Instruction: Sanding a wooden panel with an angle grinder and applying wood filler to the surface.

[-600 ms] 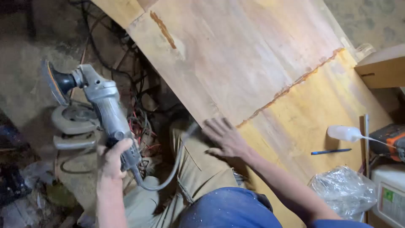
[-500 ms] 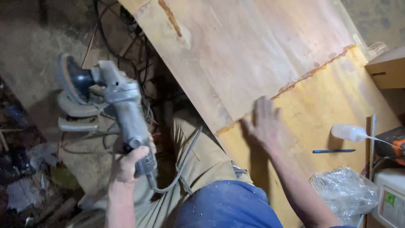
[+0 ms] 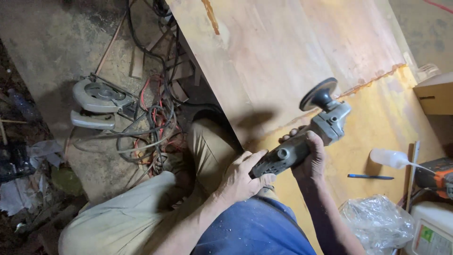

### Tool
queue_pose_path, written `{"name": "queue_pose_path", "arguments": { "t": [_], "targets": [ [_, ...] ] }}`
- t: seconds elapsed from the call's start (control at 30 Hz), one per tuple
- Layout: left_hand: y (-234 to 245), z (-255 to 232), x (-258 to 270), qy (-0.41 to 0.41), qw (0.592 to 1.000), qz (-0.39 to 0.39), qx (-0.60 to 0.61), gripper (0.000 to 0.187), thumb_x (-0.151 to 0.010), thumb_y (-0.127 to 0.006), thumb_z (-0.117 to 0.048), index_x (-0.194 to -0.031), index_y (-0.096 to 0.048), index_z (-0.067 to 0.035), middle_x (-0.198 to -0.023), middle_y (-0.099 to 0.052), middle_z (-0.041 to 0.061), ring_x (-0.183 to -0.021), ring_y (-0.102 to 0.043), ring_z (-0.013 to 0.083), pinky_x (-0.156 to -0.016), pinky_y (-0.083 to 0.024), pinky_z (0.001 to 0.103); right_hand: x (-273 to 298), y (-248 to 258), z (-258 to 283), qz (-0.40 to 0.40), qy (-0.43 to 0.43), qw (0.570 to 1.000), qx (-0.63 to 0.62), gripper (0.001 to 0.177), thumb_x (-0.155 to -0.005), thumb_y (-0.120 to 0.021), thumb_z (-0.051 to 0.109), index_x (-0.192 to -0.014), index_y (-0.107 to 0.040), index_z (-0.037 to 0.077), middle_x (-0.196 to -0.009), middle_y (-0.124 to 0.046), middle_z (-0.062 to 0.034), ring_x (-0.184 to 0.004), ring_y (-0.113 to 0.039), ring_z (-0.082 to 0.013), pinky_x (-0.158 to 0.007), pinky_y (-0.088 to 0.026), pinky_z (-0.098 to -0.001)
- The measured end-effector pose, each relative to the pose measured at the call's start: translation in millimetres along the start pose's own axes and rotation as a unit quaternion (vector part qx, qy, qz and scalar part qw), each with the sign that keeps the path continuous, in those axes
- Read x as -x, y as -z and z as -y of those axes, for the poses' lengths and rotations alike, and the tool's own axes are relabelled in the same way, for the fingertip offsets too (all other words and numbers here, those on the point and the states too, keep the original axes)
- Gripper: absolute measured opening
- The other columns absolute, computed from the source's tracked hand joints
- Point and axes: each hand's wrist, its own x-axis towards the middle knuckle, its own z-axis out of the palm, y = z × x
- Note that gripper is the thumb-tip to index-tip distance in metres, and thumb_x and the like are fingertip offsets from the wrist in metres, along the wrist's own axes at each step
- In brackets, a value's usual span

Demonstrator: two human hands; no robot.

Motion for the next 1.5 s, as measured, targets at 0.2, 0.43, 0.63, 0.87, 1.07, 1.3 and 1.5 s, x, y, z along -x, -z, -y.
{"name": "queue_pose_path", "arguments": {
  "t": [0.2, 0.43, 0.63, 0.87, 1.07, 1.3, 1.5],
  "targets": [
    [-54.0, 0.4, -28.0, 0.083, 0.996, -0.026, 0.003, 0.068, -0.072, -0.082, -0.054, -0.133, -0.069, -0.027, -0.116, -0.068, 0.006, -0.109, -0.071, 0.0312, -0.09, -0.061, 0.04, -12.0, 29.1, 40.9, -0.121, 0.145, 0.981, 0.05, 0.028, -0.087, -0.075, 0.021, -0.109, -0.062, 0.01, -0.098, -0.069, -0.0146, -0.09, -0.074, -0.0337, -0.087, -0.066, -0.0505],
    [-112.7, 2.9, -44.9, 0.167, 0.981, 0.024, 0.093, 0.064, -0.069, -0.084, -0.045, -0.13, -0.07, -0.032, -0.114, -0.069, 0.005, -0.112, -0.07, 0.0277, -0.094, -0.057, 0.037, 2.2, 16.0, 72.5, -0.16, 0.283, 0.935, 0.138, 0.019, -0.087, -0.077, 0.011, -0.093, -0.061, 0.006, -0.08, -0.069, -0.0169, -0.068, -0.075, -0.0295, -0.069, -0.067, -0.0467],
    [-121.6, -12.5, -45.5, 0.152, 0.971, 0.185, 0.013, 0.063, -0.073, -0.077, -0.05, -0.13, -0.067, -0.024, -0.108, -0.075, 0.008, -0.108, -0.073, 0.0291, -0.092, -0.058, 0.042, 7.7, 7.1, 85.4, -0.132, 0.226, 0.884, 0.389, 0.011, -0.086, -0.077, 0.01, -0.092, -0.069, 0.007, -0.076, -0.068, -0.0139, -0.062, -0.07, -0.0206, -0.061, -0.059, -0.0362],
    [-70.3, 22.4, -38.6, 0.018, 0.904, 0.413, -0.113, 0.084, -0.07, -0.064, -0.063, -0.142, -0.055, -0.019, -0.126, -0.074, 0.008, -0.126, -0.066, 0.0315, -0.107, -0.051, 0.05, 10.7, -20.9, 94.0, -0.146, 0.116, 0.847, 0.498, 0.018, -0.082, -0.074, 0.027, -0.089, -0.073, 0.01, -0.076, -0.068, -0.0087, -0.051, -0.056, -0.0125, -0.041, -0.046, -0.0276],
    [-67.4, 108.3, -33.6, -0.139, 0.959, 0.197, -0.15, 0.042, -0.082, -0.07, -0.044, -0.115, -0.07, -0.017, -0.102, -0.072, 0.006, -0.101, -0.064, 0.0314, -0.092, -0.046, 0.043, 14.1, -59.2, 130.6, -0.091, 0.186, 0.93, 0.305, 0.03, -0.078, -0.068, 0.019, -0.103, -0.056, 0.006, -0.074, -0.065, -0.0113, -0.062, -0.069, -0.0237, -0.057, -0.059, -0.0344],
    [4.6, 160.7, -54.1, -0.27, 0.904, -0.161, -0.289, 0.019, -0.076, -0.059, 0.004, -0.067, -0.065, -0.012, -0.065, -0.066, 0.005, -0.061, -0.061, 0.0232, -0.077, -0.05, 0.039, 19.0, -36.7, 215.9, 0.115, 0.156, 0.836, 0.514, 0.035, -0.093, -0.051, 0.043, -0.093, -0.062, 0.01, -0.087, -0.064, -0.0041, -0.077, -0.062, -0.0106, -0.067, -0.048, -0.0195],
    [154.9, 112.7, 37.8, -0.256, 0.837, -0.225, -0.428, 0.024, -0.1, -0.062, -0.019, -0.076, -0.059, -0.014, -0.067, -0.056, 0.002, -0.068, -0.057, 0.0246, -0.097, -0.049, 0.041, 39.5, -56.6, 188.4, 0.021, 0.135, 0.786, 0.603, 0.035, -0.081, -0.064, 0.007, -0.115, -0.061, 0.001, -0.093, -0.067, -0.0152, -0.076, -0.069, -0.0261, -0.068, -0.06, -0.0395]
  ]
}}
